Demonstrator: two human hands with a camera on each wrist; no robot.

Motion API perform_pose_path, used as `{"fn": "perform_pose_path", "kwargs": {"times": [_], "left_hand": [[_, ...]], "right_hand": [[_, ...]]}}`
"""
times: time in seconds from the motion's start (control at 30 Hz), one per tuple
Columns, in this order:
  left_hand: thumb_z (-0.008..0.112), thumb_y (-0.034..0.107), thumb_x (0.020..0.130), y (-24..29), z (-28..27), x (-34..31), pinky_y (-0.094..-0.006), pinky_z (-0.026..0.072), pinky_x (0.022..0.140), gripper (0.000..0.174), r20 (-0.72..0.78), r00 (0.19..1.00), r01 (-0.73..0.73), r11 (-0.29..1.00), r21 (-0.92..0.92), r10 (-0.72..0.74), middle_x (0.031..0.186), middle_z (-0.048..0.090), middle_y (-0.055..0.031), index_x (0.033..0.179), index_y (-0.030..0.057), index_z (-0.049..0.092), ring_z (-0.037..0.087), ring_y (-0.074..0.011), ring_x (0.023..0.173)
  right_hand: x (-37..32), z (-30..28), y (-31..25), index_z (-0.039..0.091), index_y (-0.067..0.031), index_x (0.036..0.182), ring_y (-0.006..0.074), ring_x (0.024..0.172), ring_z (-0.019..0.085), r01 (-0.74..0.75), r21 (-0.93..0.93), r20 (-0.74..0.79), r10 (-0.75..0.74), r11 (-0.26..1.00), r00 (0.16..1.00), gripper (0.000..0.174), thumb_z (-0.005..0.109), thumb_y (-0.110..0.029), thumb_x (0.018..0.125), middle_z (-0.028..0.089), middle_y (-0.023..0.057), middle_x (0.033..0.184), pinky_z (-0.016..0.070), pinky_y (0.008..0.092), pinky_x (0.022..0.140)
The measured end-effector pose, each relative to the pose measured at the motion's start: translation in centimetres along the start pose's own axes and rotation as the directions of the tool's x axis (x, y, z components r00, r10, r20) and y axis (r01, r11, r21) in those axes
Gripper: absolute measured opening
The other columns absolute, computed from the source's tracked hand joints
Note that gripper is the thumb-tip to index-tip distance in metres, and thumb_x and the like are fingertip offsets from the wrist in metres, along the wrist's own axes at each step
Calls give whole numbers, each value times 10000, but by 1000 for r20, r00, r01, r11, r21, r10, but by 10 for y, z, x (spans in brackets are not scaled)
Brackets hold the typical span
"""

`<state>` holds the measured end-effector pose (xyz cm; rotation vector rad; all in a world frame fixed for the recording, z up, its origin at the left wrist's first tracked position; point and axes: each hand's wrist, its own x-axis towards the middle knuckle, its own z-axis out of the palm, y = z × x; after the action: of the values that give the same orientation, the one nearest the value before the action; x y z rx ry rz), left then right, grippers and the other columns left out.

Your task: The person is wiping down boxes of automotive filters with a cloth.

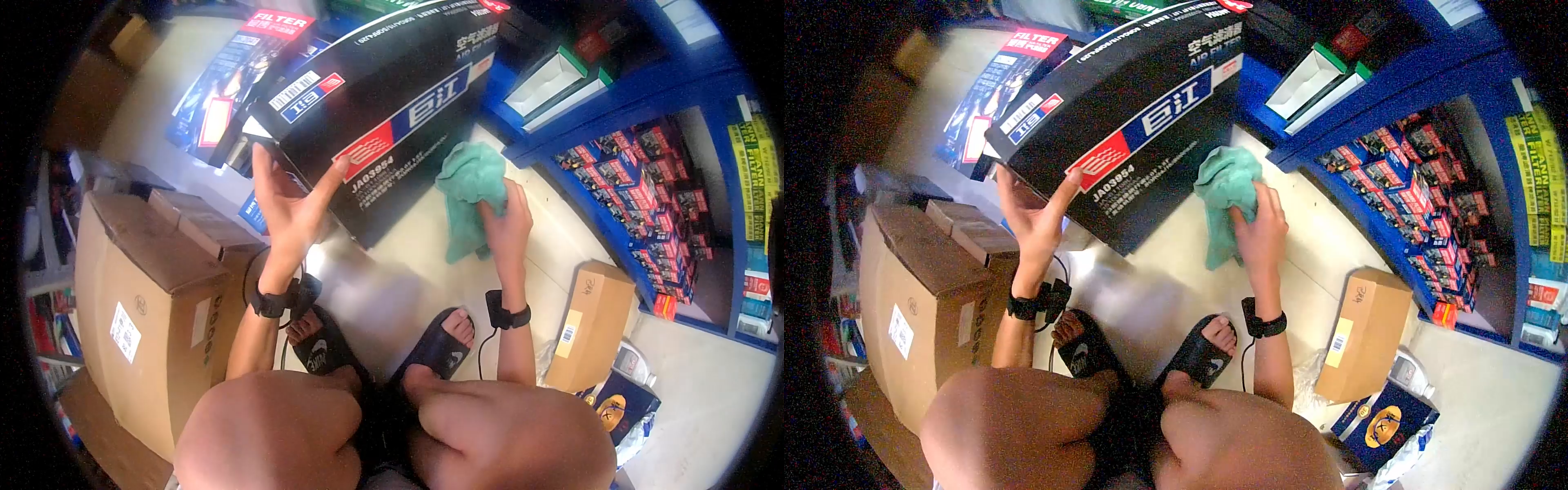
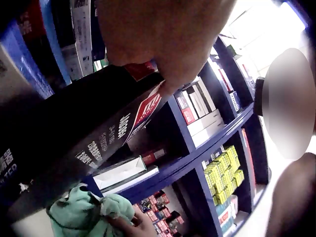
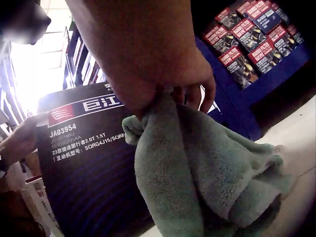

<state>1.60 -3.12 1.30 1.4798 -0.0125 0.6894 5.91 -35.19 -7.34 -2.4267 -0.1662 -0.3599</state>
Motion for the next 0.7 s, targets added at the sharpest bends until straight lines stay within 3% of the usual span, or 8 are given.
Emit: {"fn": "perform_pose_path", "kwargs": {"times": [0.13, 0.2, 0.27, 0.33, 0.47, 0.53, 0.57, 0.7], "left_hand": [[871, -53, 897, 6, -18, 1, -358, 568, 993, 556, -10, 998, -54, 996, 70, 55, 1276, 675, -140, 1305, -1, 497, 675, -207, 1174], [885, -40, 889, 6, -28, -2, -354, 576, 975, 565, 2, 997, -77, 986, 146, 78, 1279, 664, -146, 1294, 0, 494, 672, -208, 1166], [898, -33, 876, 3, -34, -3, -344, 578, 969, 624, 23, 994, -111, 978, 177, 109, 1299, 649, -141, 1345, -7, 486, 669, -215, 1172], [912, -8, 868, 2, -37, -4, -381, 566, 1068, 809, 64, 986, -163, 961, 225, 152, 1408, 640, -152, 1521, 16, 435, 663, -241, 1264], [934, 14, 852, 1, -38, -12, -386, 567, 1078, 874, 62, 994, -105, 976, 191, 94, 1435, 625, -159, 1548, 20, 406, 660, -257, 1284], [956, 75, 822, -10, -41, -18, -340, 569, 978, 836, 41, 997, -80, 972, 219, 72, 1375, 659, -147, 1499, -26, 477, 686, -201, 1167], [966, 113, 809, -10, -44, -22, -329, 571, 951, 730, 83, 996, -17, 955, 295, -8, 1290, 715, -134, 1411, -32, 579, 700, -184, 1130], [951, 87, 820, -8, -41, -33, -320, 574, 909, 589, 102, 992, 52, 984, 169, -70, 1214, 747, -124, 1311, -47, 654, 712, -176, 1068]], "right_hand": [[0, 8, -23, 645, -78, 1358, 419, 1102, 688, 37, -36, 97, -34, 999, 995, 553, 839, -80, 840, 687, 144, 1287, 569, 478, 931], [1, 10, -38, 640, -77, 1343, 418, 1072, 683, 107, 68, 96, -113, 992, 989, 549, 837, -92, 831, 674, 142, 1255, 571, 474, 896], [3, 9, -59, 636, -72, 1337, 414, 1070, 684, 89, 122, 86, -100, 989, 991, 542, 833, -100, 833, 670, 146, 1232, 571, 472, 894], [9, 10, -74, 633, -67, 1331, 410, 1068, 686, 72, 175, 70, -85, 982, 994, 536, 829, -108, 834, 666, 149, 1209, 570, 470, 891], [15, 18, -89, 621, -44, 1317, 395, 1041, 688, 56, 295, 105, -91, 954, 990, 519, 818, -107, 840, 654, 165, 1183, 564, 455, 888], [17, 20, -90, 619, -37, 1312, 394, 1032, 687, 49, 306, 111, -87, 951, 990, 516, 816, -98, 839, 652, 170, 1180, 561, 450, 886], [15, 23, -88, 620, -37, 1307, 395, 1027, 686, 53, 308, 106, -89, 950, 990, 515, 817, -90, 834, 653, 171, 1181, 559, 450, 884], [10, 27, -72, 631, -40, 1293, 384, 1024, 686, 55, 326, 59, -78, 944, 995, 517, 825, -57, 813, 662, 167, 1158, 559, 443, 894]]}}
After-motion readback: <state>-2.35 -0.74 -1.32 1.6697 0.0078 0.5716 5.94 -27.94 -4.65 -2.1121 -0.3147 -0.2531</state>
